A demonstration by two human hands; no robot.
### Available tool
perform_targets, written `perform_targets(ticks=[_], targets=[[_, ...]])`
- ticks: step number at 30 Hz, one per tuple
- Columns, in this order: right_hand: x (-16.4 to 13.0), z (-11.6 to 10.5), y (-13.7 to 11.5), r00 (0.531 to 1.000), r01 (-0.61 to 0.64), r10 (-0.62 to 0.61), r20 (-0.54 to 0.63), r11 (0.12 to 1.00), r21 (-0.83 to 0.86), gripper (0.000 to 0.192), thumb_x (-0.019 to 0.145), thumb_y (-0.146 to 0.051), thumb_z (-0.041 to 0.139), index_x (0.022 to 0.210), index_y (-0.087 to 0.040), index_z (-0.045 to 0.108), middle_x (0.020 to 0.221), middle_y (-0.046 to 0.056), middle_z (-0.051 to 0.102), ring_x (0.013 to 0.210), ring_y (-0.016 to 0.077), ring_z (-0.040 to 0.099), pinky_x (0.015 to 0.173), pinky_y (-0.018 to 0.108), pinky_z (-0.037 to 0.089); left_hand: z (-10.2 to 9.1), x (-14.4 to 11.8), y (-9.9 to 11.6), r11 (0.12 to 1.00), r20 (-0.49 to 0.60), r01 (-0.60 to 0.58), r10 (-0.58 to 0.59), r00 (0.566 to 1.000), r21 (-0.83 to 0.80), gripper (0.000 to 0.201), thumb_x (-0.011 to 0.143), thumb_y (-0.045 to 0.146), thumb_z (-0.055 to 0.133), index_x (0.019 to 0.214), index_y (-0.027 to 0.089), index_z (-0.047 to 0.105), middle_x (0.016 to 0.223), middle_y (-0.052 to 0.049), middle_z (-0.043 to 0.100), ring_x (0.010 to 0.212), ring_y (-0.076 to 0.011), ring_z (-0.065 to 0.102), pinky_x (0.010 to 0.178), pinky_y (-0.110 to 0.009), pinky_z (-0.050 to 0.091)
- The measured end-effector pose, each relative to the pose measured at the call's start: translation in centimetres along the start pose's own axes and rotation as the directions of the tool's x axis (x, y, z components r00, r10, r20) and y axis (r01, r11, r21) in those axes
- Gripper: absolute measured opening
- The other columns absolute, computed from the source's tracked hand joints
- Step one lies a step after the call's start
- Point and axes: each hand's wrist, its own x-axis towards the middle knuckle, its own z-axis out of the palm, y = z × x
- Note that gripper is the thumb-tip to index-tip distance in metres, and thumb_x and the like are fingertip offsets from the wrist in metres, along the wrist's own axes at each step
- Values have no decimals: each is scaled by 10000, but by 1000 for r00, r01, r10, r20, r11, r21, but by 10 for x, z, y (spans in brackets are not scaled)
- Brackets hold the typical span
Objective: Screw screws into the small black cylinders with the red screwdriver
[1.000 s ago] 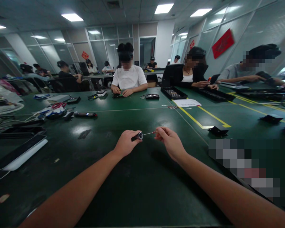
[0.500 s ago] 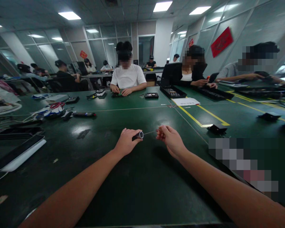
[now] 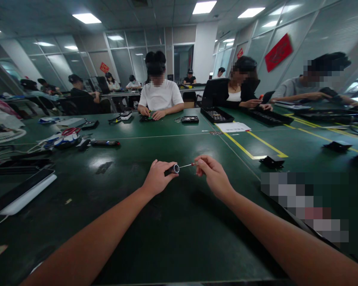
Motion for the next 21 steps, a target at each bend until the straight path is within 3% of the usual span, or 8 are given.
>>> perform_targets(ticks=[4, 7, 10, 16, 21], targets=[[-3, 3, 0, 995, -64, 60, -85, 997, -40, 411, 955, -564, 484, 898, -200, 665, 584, -35, 515, 538, 137, 499, 560, 300, 417, -1, -1, 1, 1000, -10, 2, -2, 1000, -4, 361, 885, 340, 720, 1240, 288, 674, 1167, -33, 725, 1120, -249, 625, 1177, -580, 245], [-2, 4, 5, 992, -64, 56, -113, 996, -67, 331, 930, -510, 541, 976, -207, 665, 713, -6, 596, 641, 156, 562, 622, 308, 465, -2, 0, 3, 1000, -2, 13, -13, 1000, -5, 362, 890, 331, 713, 1246, 286, 673, 1168, -36, 726, 1121, -252, 627, 1175, -583, 251], [-1, 3, 8, 994, -46, 47, -95, 999, 13, 279, 908, -465, 570, 1026, -222, 638, 838, 11, 632, 763, 173, 603, 701, 322, 501, -2, 0, 3, 1000, 0, 24, -24, 1000, -7, 361, 895, 334, 702, 1252, 287, 670, 1169, -38, 725, 1118, -253, 626, 1175, -587, 252], [0, 4, 7, 994, -92, 88, -72, 994, -58, 353, 939, -539, 502, 909, -216, 641, 677, -23, 543, 589, 143, 510, 576, 301, 454, 0, 0, 2, 1000, 16, 31, -31, 999, 0, 363, 886, 326, 717, 1244, 287, 673, 1165, -39, 728, 1123, -253, 626, 1172, -594, 246], [1, 5, 12, 989, -66, 74, -130, 996, 65, 264, 867, -451, 631, 994, -219, 632, 841, 11, 648, 767, 171, 607, 754, 342, 519, -1, 0, 3, 999, -5, 35, -35, 999, -2, 369, 897, 340, 701, 1259, 284, 664, 1177, -41, 726, 1134, -258, 623, 1171, -599, 259]])
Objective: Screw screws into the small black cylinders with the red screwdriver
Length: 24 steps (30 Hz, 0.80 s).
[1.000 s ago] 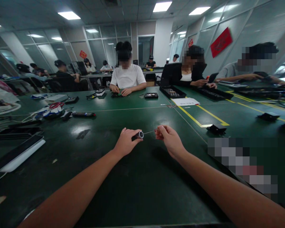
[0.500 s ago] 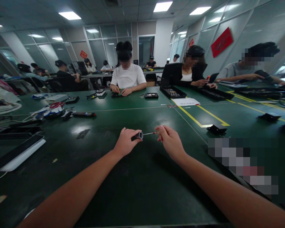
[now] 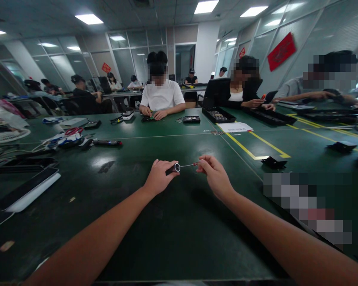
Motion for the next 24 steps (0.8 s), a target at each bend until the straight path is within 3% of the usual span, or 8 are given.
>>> perform_targets(ticks=[4, 6, 8, 9, 17, 24], targets=[[1, 3, 4, 998, -65, 66, 1, 995, 73, 269, 886, -475, 626, 919, -210, 661, 801, 16, 639, 741, 165, 598, 771, 348, 526, -3, 0, 3, 1000, -2, -17, 17, 1000, 13, 366, 904, 326, 692, 1264, 276, 656, 1184, -40, 721, 1134, -249, 622, 1171, -587, 278], [4, 3, 5, 975, -211, 221, -32, 958, 196, 264, 883, -469, 617, 844, -209, 643, 729, 10, 608, 655, 156, 569, 708, 344, 540, -4, 1, 4, 997, 9, -61, 60, 998, 44, 356, 918, 314, 670, 1272, 287, 650, 1207, -37, 708, 1159, -244, 608, 1188, -587, 252], [8, 0, 6, 916, -376, 400, -34, 884, 280, 278, 878, -453, 604, 737, -213, 594, 622, -5, 535, 542, 141, 498, 625, 343, 541, -5, 3, 4, 995, 30, -71, 69, 997, 74, 351, 931, 306, 646, 1281, 297, 643, 1219, -38, 696, 1185, -247, 591, 1195, -602, 226], [10, -1, 6, 907, -387, 419, -52, 874, 293, 274, 876, -439, 604, 716, -218, 576, 608, -5, 521, 524, 139, 481, 598, 338, 538, -5, 3, 3, 995, 47, -62, 58, 997, 81, 349, 934, 306, 639, 1283, 296, 641, 1215, -39, 695, 1189, -250, 587, 1194, -613, 221], [7, -1, 1, 981, -170, 183, -71, 973, 155, 284, 859, -507, 612, 827, -225, 597, 718, 19, 588, 631, 166, 569, 626, 340, 564, -2, 1, 1, 998, 90, -27, 22, 996, 54, 351, 931, 338, 641, 1277, 281, 640, 1193, -46, 698, 1164, -256, 590, 1193, -628, 195], [4, 1, -1, 998, -30, 29, -64, 1000, -9, 330, 895, -534, 580, 941, -208, 607, 823, 32, 653, 735, 175, 631, 704, 353, 557, -1, 0, 3, 999, 81, -24, 21, 997, 37, 380, 907, 347, 681, 1278, 275, 639, 1131, -34, 713, 1097, -248, 614, 1200, -604, 192]])
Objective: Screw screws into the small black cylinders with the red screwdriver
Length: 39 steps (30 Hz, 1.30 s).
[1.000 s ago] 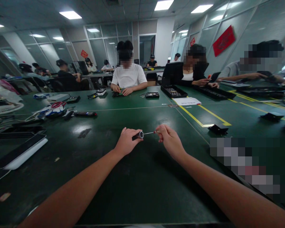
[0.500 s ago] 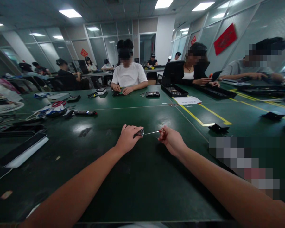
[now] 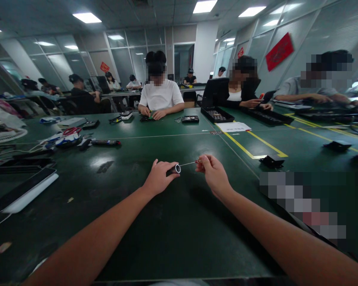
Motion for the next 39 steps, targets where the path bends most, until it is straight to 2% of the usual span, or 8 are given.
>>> perform_targets(ticks=[5, 11, 16, 22, 28, 35, 39], targets=[[-7, -3, -9, 984, 158, -143, 105, 976, -148, 299, 948, -491, 539, 1005, -208, 617, 872, 47, 693, 789, 195, 680, 790, 388, 558, 1, 0, -2, 1000, -24, 5, -5, 1000, -14, 395, 897, 372, 698, 1273, 266, 641, 1095, -30, 717, 1064, -242, 621, 1198, -601, 196], [-13, -4, -14, 953, 228, -182, 244, 957, -178, 245, 969, -443, 529, 1062, -237, 626, 972, 54, 729, 905, 208, 710, 870, 403, 548, -1, 0, -5, 999, -69, 24, -27, 997, -44, 368, 906, 361, 683, 1263, 277, 645, 1132, -41, 719, 1085, -255, 626, 1186, -610, 225], [-12, -2, -13, 968, 185, -146, 204, 964, -190, 227, 976, -426, 503, 1040, -234, 608, 940, 49, 726, 868, 199, 701, 840, 392, 553, -1, 0, -5, 998, -92, 33, -37, 995, -49, 332, 898, 324, 694, 1226, 281, 662, 1187, -40, 716, 1133, -258, 620, 1187, -613, 224], [-12, -3, -12, 970, 206, -166, 177, 949, -238, 233, 984, -430, 495, 1032, -231, 605, 929, 51, 722, 864, 204, 703, 834, 396, 548, 0, 0, -7, 998, -111, 18, -24, 994, -59, 354, 892, 351, 702, 1237, 285, 656, 1186, -39, 716, 1130, -256, 619, 1184, -607, 227], [-11, -5, -12, 963, 213, -164, 215, 950, -227, 233, 986, -434, 498, 1040, -235, 606, 934, 49, 727, 876, 205, 707, 847, 398, 543, -1, 0, -4, 999, -96, 34, -37, 995, -39, 358, 884, 343, 712, 1232, 281, 659, 1186, -41, 718, 1134, -258, 620, 1182, -604, 233], [-11, -4, -12, 971, 201, -159, 180, 947, -251, 244, 975, -447, 504, 1022, -232, 609, 931, 57, 732, 876, 215, 707, 831, 397, 534, 0, 0, -5, 999, -95, 27, -29, 995, -23, 367, 886, 358, 707, 1243, 288, 658, 1165, -42, 719, 1119, -258, 623, 1180, -606, 239], [-12, -5, -15, 965, 217, -167, 203, 942, -255, 289, 975, -493, 498, 1005, -233, 621, 764, 15, 681, 710, 186, 652, 709, 343, 505, 0, -1, -6, 1000, -89, 11, -12, 996, -20, 380, 887, 358, 708, 1259, 298, 655, 1178, -37, 714, 1139, -258, 613, 1193, -614, 210]])
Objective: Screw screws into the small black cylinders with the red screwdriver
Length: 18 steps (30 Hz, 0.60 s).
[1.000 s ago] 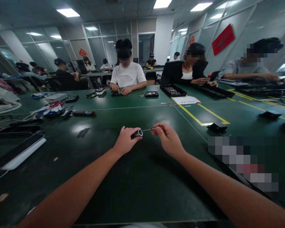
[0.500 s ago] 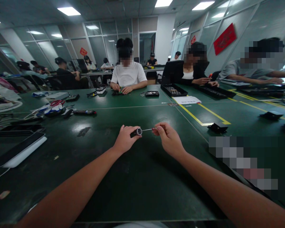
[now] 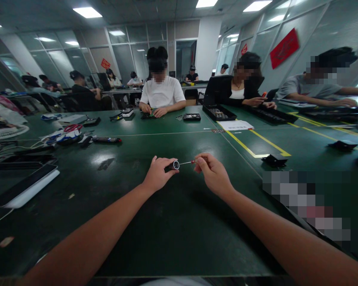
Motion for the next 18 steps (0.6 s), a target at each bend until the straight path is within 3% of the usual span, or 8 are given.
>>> perform_targets(ticks=[4, 8, 11, 15, 18], targets=[[-2, -1, -4, 1000, -17, 16, -26, 999, -40, 404, 986, -560, 436, 902, -227, 649, 573, -24, 545, 544, 160, 542, 567, 308, 417, 1, -1, 1, 999, 30, -42, 42, 999, 5, 382, 886, 365, 712, 1260, 305, 656, 1199, -30, 710, 1154, -253, 606, 1207, -620, 167], [-2, 0, -2, 995, -9, -1, -96, 995, -102, 325, 987, -496, 450, 978, -231, 638, 713, 10, 633, 636, 181, 588, 616, 324, 434, 1, -1, 3, 998, 69, -69, 68, 995, 9, 408, 882, 373, 715, 1278, 308, 648, 1199, -27, 709, 1154, -251, 604, 1214, -617, 156], [0, 0, 1, 996, -6, 3, -86, 999, -32, 251, 971, -428, 470, 1080, -238, 594, 872, 32, 674, 764, 198, 621, 702, 341, 470, 1, -2, 3, 998, 71, -61, 60, 996, 12, 414, 888, 375, 706, 1292, 308, 641, 1175, -30, 713, 1138, -253, 606, 1210, -616, 173], [2, -2, 1, 997, -61, 59, -49, 998, -30, 341, 977, -501, 428, 974, -230, 635, 711, 9, 607, 657, 189, 578, 652, 340, 463, 1, -2, 3, 998, 65, -59, 58, 996, 14, 397, 885, 372, 712, 1272, 302, 653, 1193, -30, 709, 1152, -251, 600, 1213, -610, 164], [3, -2, 0, 995, -86, 83, -63, 995, -46, 358, 958, -515, 452, 959, -222, 657, 733, 15, 624, 612, 173, 553, 625, 338, 465, 1, -2, 4, 999, 66, -51, 50, 997, 19, 394, 889, 366, 710, 1272, 298, 651, 1186, -27, 711, 1148, -248, 603, 1210, -607, 178]])
